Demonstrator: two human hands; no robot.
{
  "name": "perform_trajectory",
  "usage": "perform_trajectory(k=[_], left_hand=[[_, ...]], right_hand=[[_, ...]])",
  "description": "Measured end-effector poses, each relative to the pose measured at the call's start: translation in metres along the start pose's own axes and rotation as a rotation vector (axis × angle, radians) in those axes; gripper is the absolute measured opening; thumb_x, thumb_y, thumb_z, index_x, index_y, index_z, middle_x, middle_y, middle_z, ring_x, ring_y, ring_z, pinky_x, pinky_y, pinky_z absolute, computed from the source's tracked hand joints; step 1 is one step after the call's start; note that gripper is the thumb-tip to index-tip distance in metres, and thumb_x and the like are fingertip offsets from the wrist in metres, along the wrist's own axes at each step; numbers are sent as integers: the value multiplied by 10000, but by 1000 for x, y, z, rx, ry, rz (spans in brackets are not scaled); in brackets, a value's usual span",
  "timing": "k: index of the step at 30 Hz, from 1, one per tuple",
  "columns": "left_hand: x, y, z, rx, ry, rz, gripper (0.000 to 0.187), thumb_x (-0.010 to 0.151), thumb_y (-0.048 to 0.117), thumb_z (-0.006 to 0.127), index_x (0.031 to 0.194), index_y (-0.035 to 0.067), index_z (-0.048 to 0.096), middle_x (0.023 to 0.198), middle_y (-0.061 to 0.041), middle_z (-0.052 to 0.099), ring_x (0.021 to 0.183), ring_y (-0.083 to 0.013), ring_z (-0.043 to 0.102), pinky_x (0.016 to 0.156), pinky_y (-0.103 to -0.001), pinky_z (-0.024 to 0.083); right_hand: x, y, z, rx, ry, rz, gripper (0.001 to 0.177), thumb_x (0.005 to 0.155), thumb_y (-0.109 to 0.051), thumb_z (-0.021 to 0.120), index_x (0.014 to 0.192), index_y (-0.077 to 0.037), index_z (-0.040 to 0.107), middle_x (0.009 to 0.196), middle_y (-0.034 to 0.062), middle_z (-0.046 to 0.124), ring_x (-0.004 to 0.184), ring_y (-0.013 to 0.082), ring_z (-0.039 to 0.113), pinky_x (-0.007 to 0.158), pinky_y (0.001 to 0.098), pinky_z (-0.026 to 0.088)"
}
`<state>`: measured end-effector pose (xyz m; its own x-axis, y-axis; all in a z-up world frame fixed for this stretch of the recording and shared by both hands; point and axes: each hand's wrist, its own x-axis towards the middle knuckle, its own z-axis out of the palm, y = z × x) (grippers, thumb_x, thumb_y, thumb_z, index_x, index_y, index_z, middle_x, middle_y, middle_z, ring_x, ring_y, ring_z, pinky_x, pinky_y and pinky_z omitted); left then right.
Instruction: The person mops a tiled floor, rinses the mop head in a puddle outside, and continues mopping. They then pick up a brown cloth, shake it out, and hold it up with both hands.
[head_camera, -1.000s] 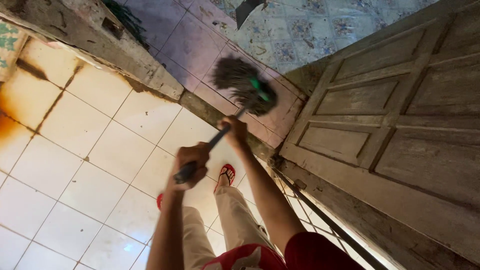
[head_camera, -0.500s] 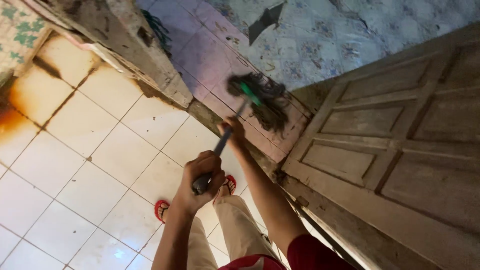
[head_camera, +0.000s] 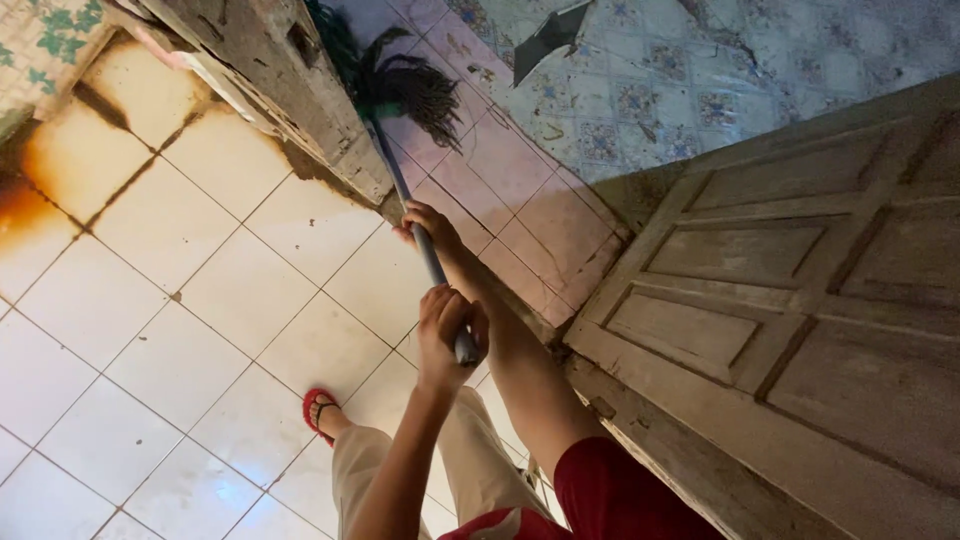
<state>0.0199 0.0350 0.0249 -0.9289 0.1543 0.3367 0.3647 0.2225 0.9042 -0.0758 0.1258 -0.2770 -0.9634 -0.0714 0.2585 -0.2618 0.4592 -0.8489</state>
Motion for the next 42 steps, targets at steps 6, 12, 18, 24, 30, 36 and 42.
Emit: perform_trajectory(k=[6,12,18,24,30,36,42], left_hand=[[16,51,-56,-32,-85,-2,239,746,-63,642,702,38,430,658,-114,435,631,-308,483,671,-410,449],[5,71,-114,-221,-344,-232,211,721,-27,655,646,16,462,574,-100,447,517,-229,445,508,-361,395],[-57,48,-166,-396,-592,-297,135,725,-28,642,715,-7,508,593,-88,416,537,-158,398,485,-344,363],[-143,45,-264,-380,-647,-341,169,717,-76,608,677,-11,457,596,-82,401,532,-166,363,493,-355,339],[-182,74,-360,-286,-443,-331,209,693,-115,594,717,-5,418,663,-93,394,629,-212,400,564,-364,362],[-211,58,-385,-101,-297,-270,250,635,-74,632,699,24,412,657,-92,415,652,-258,433,591,-367,405],[-234,30,-412,1,-224,-106,217,650,-35,632,658,51,433,623,-73,453,601,-247,461,567,-356,416]], right_hand=[[-21,-115,-31,12,123,239,155,908,-166,774,874,-66,661,764,63,663,659,178,649,609,317,526],[-99,-190,-48,93,85,693,167,924,-153,668,809,-34,644,716,94,669,647,199,654,625,351,502],[-193,-256,-24,-268,112,603,91,828,-135,636,852,-47,645,843,133,690,791,361,660,697,448,508],[-242,-254,78,-306,28,809,293,938,-277,660,786,-30,624,847,92,658,788,285,651,730,399,525],[-211,-262,197,-206,-9,511,184,830,-210,755,772,-69,653,806,82,628,749,218,650,672,346,511],[-174,-279,287,210,-164,360,252,886,-193,727,741,-56,573,789,88,580,719,195,584,685,348,498],[-167,-363,273,35,-276,382,309,837,-345,764,762,-75,635,834,88,676,759,297,660,690,400,521]])
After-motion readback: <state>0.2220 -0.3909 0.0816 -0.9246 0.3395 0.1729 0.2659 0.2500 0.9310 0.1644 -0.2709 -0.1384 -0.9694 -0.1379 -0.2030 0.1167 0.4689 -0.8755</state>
